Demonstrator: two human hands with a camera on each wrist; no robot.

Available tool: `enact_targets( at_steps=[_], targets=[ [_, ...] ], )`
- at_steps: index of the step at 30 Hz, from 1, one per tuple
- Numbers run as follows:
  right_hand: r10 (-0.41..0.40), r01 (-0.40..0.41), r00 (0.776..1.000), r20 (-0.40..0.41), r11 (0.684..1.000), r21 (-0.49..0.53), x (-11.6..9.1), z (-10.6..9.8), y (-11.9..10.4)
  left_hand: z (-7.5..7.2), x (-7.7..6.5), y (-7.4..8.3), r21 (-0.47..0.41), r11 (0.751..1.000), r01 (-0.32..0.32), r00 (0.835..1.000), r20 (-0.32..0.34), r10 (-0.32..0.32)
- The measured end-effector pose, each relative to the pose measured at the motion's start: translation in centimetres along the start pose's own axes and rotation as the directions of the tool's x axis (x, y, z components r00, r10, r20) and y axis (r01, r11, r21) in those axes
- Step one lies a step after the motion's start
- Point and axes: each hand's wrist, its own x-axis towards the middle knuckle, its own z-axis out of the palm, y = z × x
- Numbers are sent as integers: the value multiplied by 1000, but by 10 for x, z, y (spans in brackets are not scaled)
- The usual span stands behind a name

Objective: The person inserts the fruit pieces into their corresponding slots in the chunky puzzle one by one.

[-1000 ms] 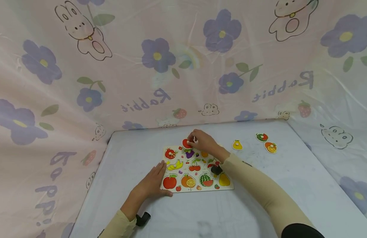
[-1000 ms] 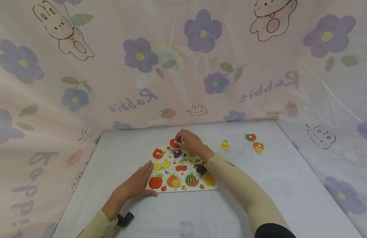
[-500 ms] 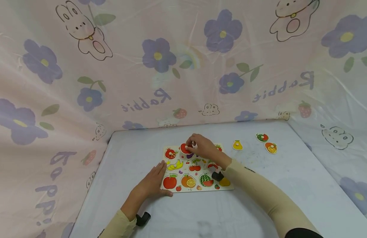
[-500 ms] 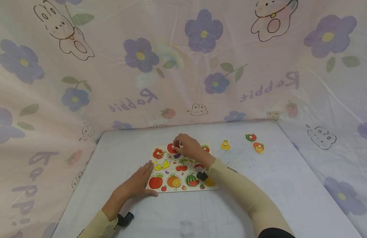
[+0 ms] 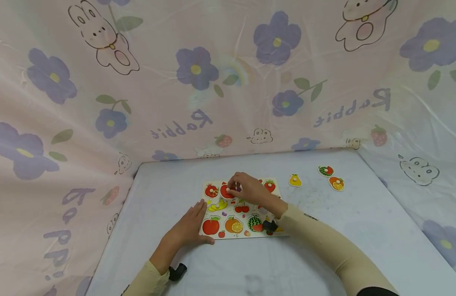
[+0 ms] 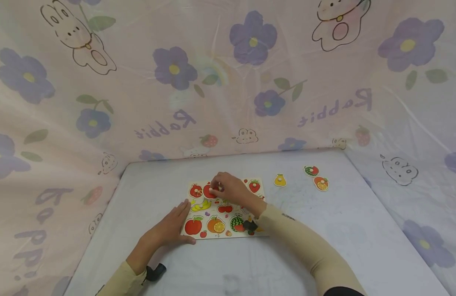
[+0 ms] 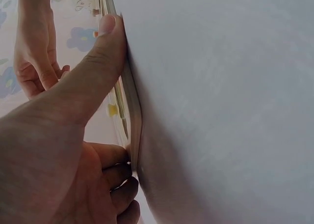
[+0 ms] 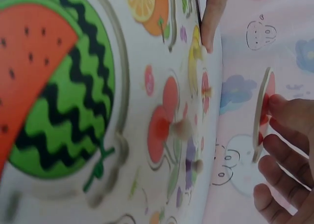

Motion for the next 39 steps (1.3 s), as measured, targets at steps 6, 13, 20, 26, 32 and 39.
enact_targets(
  at_steps=[6, 13, 20, 26, 32, 39],
  targets=[
    [-5, 5, 1000, 5, 1000, -14, -5, 5, -8, -1, -1, 0, 6, 1000, -2, 1000, 3, 2],
    [-18, 18, 1000, 1, 1000, 24, -9, 9, -15, -2, -2, 2, 2, 1000, -1, 1000, 12, 1],
    [-43, 43, 999, 8, 999, 9, -12, 17, -18, -5, -2, 3, -14, 1000, -12, 1000, 15, 13],
    [-72, 71, 997, 25, 997, 13, -14, 24, -22, -6, -2, 3, -18, 1000, -13, 1000, 20, 13],
    [-103, 102, 994, 32, 994, 27, -18, 32, -28, -6, -3, 3, -34, 999, -16, 1000, 19, 17],
    [-74, 74, 995, 63, 997, 7, -19, 41, -33, -7, -4, 2, -16, 1000, -27, 999, 19, 27]
  ],
)
